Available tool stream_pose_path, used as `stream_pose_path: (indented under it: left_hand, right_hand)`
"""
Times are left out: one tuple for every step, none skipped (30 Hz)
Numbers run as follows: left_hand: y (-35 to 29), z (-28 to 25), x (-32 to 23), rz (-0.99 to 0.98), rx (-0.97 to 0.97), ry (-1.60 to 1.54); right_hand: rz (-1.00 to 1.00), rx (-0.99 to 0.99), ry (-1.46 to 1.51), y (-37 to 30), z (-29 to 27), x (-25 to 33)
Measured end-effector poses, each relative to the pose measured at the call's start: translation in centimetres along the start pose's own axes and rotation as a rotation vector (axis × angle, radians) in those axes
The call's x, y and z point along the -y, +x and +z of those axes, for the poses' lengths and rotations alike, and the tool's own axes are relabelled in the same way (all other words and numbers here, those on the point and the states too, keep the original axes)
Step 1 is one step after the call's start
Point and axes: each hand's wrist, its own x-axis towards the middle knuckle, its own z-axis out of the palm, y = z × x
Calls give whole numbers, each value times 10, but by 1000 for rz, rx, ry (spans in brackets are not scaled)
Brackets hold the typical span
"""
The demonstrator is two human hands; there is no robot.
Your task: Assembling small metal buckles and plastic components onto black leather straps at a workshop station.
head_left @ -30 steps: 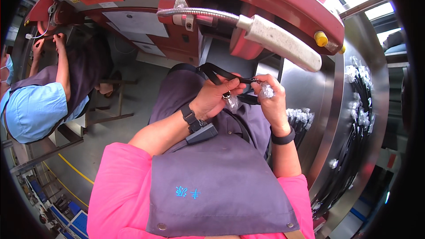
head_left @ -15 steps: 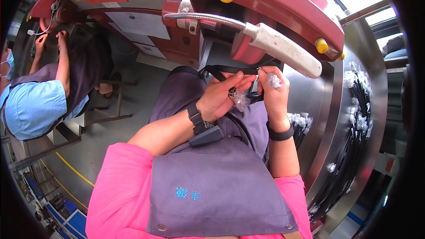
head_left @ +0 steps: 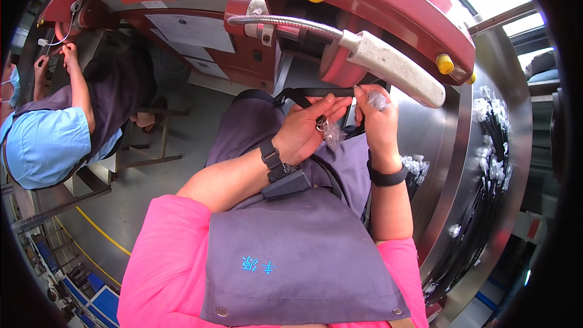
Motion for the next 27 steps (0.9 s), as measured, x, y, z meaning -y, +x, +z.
stream_pose_path:
  left_hand:
    - [0, 0, 0, -1, -4, -3]
    - [0, 0, 0, 0, -6, -4]
    - [0, 0, 0, 2, -9, -5]
    - [0, -1, 0, 4, -12, -6]
    - [0, -1, 0, 6, -16, -6]
    - [1, 0, 0, 7, -21, -5]
    - [1, 0, 0, 9, -26, -4]
    - [1, 0, 0, 9, -30, -2]
    - [1, 0, 0, 9, -34, -1]
    - [1, 0, 0, 9, -38, 1]
    - [2, -1, 0, 9, -32, -6]
    - [2, -2, 0, 9, -25, -12]
    - [3, -4, 0, 10, -18, -18]
    - [3, -4, 1, 7, -16, -22]
    - [4, -4, 1, 4, -14, -26]
    - [4, -4, 1, 1, -12, -29]
    - [4, -3, 1, -1, -14, -26]
    - [4, 0, 1, -1, -16, -23]
    - [4, 2, 1, -2, -17, -20]
    - [4, 3, 2, -1, -4, -18]
    - [5, 3, 3, 3, 9, -17]
    - [5, 4, 4, 7, 23, -16]
    - [4, 5, 3, 15, 35, 8]
    - [3, 8, 3, 19, 52, 31]
    - [2, 10, 3, 23, 69, 53]
    - [1, 10, 2, 21, 74, 83]
    - [-2, 8, 0, 16, 78, 115]
  right_hand:
    - [-3, 5, -12, 0, 0, 0]
    - [-5, 9, -23, 1, -1, 1]
    - [-8, 15, -35, 1, -1, 1]
    - [-7, 16, -30, 2, -1, 0]
    - [-7, 18, -25, 3, -1, -1]
    - [-7, 19, -20, 4, -1, -2]
    - [-5, 21, -29, 4, -1, -2]
    - [-3, 23, -37, 5, 0, -2]
    - [-1, 24, -46, 5, 0, -1]
    - [1, 21, -38, 5, 1, -1]
    - [2, 19, -30, 5, 1, -1]
    - [4, 16, -22, 5, 2, 0]
    - [5, 10, -16, 5, 2, 0]
    - [6, 4, -10, 5, 3, 0]
    - [7, -2, -4, 5, 3, 1]
    - [5, -3, 12, 5, 3, 0]
    - [3, -5, 28, 5, 2, -1]
    - [1, -6, 43, 6, 1, -2]
    - [2, -8, 50, 5, 0, -2]
    - [2, -11, 56, 5, -2, -2]
    - [2, -12, 63, 4, -3, -2]
    - [-41, -12, 90, 3, -4, -3]
    - [-83, -13, 118, 0, -5, -6]
    - [-127, -17, 141, -2, -7, -9]
    - [-148, -29, 174, -5, -7, -13]
    - [-168, -41, 206, -8, -6, -18]
    - [-187, -55, 239, -11, -6, -22]
